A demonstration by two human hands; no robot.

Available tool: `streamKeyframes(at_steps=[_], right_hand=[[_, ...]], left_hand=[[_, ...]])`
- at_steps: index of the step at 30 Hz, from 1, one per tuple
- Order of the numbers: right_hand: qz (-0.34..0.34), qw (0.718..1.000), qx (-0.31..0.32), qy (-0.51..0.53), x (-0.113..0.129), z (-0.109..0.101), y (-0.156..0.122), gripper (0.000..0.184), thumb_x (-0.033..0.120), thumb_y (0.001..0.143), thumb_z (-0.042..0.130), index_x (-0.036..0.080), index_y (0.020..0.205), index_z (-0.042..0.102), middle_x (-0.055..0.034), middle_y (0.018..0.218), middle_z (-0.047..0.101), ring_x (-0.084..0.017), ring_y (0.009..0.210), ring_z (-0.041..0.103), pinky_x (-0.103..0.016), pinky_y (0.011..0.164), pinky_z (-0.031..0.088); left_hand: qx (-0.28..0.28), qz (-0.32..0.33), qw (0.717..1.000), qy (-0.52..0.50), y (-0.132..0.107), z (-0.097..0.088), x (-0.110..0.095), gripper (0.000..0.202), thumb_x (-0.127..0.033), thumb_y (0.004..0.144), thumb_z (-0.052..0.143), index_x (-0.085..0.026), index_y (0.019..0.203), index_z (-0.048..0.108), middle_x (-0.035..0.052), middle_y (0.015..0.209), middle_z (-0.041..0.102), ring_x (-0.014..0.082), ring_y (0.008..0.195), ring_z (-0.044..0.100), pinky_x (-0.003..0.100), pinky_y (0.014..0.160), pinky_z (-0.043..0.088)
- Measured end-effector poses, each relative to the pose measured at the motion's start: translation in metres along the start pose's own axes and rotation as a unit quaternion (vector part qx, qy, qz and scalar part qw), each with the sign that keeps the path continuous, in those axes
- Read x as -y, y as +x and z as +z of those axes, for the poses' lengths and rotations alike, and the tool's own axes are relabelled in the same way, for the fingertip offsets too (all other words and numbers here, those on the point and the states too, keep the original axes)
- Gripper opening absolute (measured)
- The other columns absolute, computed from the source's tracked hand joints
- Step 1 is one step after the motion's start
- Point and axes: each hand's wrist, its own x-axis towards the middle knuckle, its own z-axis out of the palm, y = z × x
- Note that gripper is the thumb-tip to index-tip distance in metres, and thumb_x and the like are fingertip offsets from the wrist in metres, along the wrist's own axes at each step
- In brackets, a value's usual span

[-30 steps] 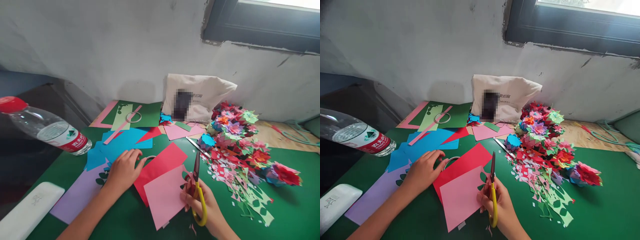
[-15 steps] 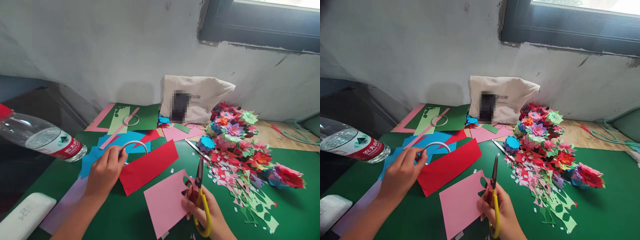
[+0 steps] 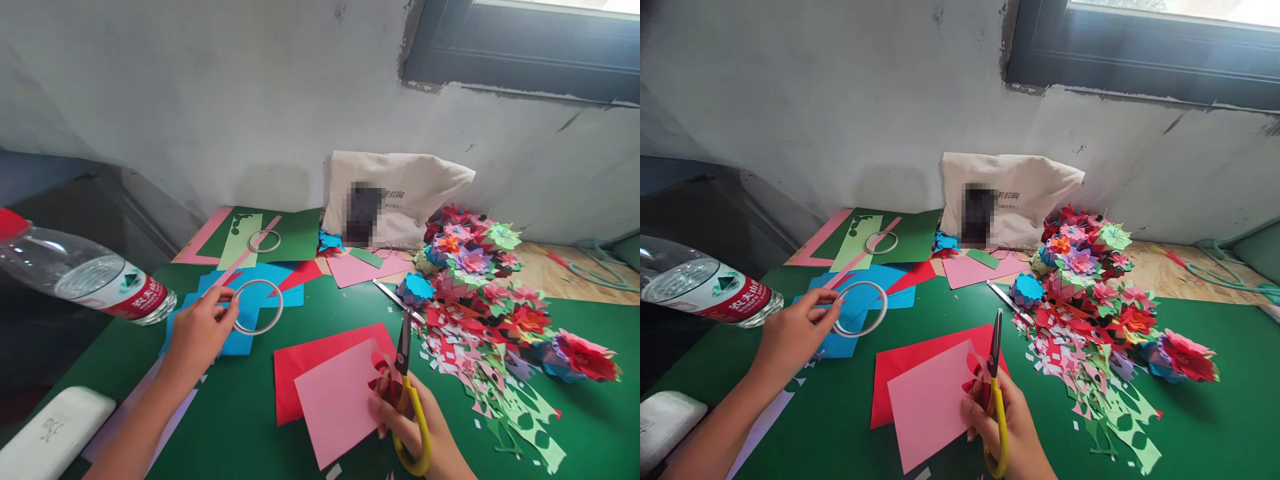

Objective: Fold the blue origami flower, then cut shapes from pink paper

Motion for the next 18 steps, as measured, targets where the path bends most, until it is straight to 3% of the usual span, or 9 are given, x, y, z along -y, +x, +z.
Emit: streamKeyframes(at_steps=[3, 8, 11, 13, 14, 16, 18], right_hand=[[-0.007, 1.0, 0.001, -0.004, -0.002, -0.002, 0.0, 0.04, 0.053, 0.076, 0.073, 0.018, 0.077, 0.056, 0.0014, 0.066, 0.055, -0.01, 0.051, 0.053, -0.022, 0.047, 0.05], [-0.008, 1.0, 0.003, -0.011, -0.007, -0.003, -0.001, 0.037, 0.05, 0.079, 0.073, 0.018, 0.079, 0.055, 0.0018, 0.066, 0.054, -0.01, 0.051, 0.053, -0.022, 0.048, 0.05], [-0.011, 1.0, 0.016, -0.005, -0.009, -0.003, 0.0, 0.037, 0.05, 0.079, 0.073, 0.018, 0.078, 0.054, 0.0024, 0.068, 0.054, -0.008, 0.051, 0.052, -0.021, 0.048, 0.05], [-0.013, 1.0, -0.001, 0.009, -0.01, -0.003, 0.0, 0.038, 0.05, 0.079, 0.074, 0.018, 0.078, 0.052, 0.0019, 0.072, 0.055, -0.007, 0.05, 0.051, -0.02, 0.047, 0.05], [-0.012, 1.0, -0.003, 0.016, -0.01, -0.003, 0.001, 0.039, 0.05, 0.078, 0.074, 0.018, 0.078, 0.052, 0.0016, 0.074, 0.055, -0.007, 0.05, 0.051, -0.02, 0.047, 0.05], [-0.01, 1.0, 0.003, 0.024, -0.011, -0.003, 0.002, 0.039, 0.051, 0.078, 0.074, 0.018, 0.08, 0.052, 0.0015, 0.075, 0.055, -0.006, 0.05, 0.05, -0.02, 0.046, 0.05], [-0.007, 0.999, 0.017, 0.026, -0.011, -0.005, 0.002, 0.038, 0.05, 0.078, 0.074, 0.018, 0.082, 0.054, 0.0018, 0.074, 0.055, -0.007, 0.05, 0.051, -0.02, 0.046, 0.051]], left_hand=[[0.02, 0.047, 0.997, 0.057, 0.001, 0.015, 0.007, 0.021, -0.031, 0.087, 0.042, -0.021, 0.088, 0.059, 0.0016, 0.066, 0.07, 0.0199, 0.055, 0.066, 0.029, 0.054, 0.047], [0.003, 0.079, 0.994, 0.077, 0.004, 0.033, 0.018, 0.024, -0.025, 0.086, 0.039, -0.018, 0.085, 0.063, 0.0119, 0.089, 0.073, 0.0238, 0.071, 0.068, 0.032, 0.06, 0.049], [-0.01, 0.106, 0.992, 0.071, -0.006, 0.033, 0.01, 0.03, -0.03, 0.092, 0.039, -0.016, 0.096, 0.065, 0.0135, 0.103, 0.071, 0.0251, 0.082, 0.069, 0.034, 0.068, 0.052], [-0.008, 0.189, 0.981, 0.038, -0.019, 0.03, -0.004, 0.028, -0.033, 0.094, 0.044, -0.017, 0.098, 0.067, 0.0106, 0.102, 0.072, 0.024, 0.091, 0.068, 0.036, 0.084, 0.052], [0.015, 0.259, 0.966, 0.014, -0.028, 0.028, -0.012, 0.025, -0.031, 0.094, 0.046, -0.018, 0.098, 0.068, 0.0087, 0.101, 0.072, 0.0237, 0.095, 0.066, 0.039, 0.092, 0.049], [0.106, 0.363, 0.926, -0.013, -0.045, 0.026, -0.029, 0.028, -0.029, 0.092, 0.052, -0.025, 0.116, 0.065, 0.005, 0.119, 0.07, 0.0243, 0.112, 0.061, 0.039, 0.099, 0.046], [0.194, 0.418, 0.887, 0.015, -0.057, 0.027, -0.04, 0.05, -0.032, 0.089, 0.058, -0.035, 0.138, 0.051, -0.0003, 0.146, 0.054, 0.0282, 0.131, 0.049, 0.045, 0.105, 0.043]])
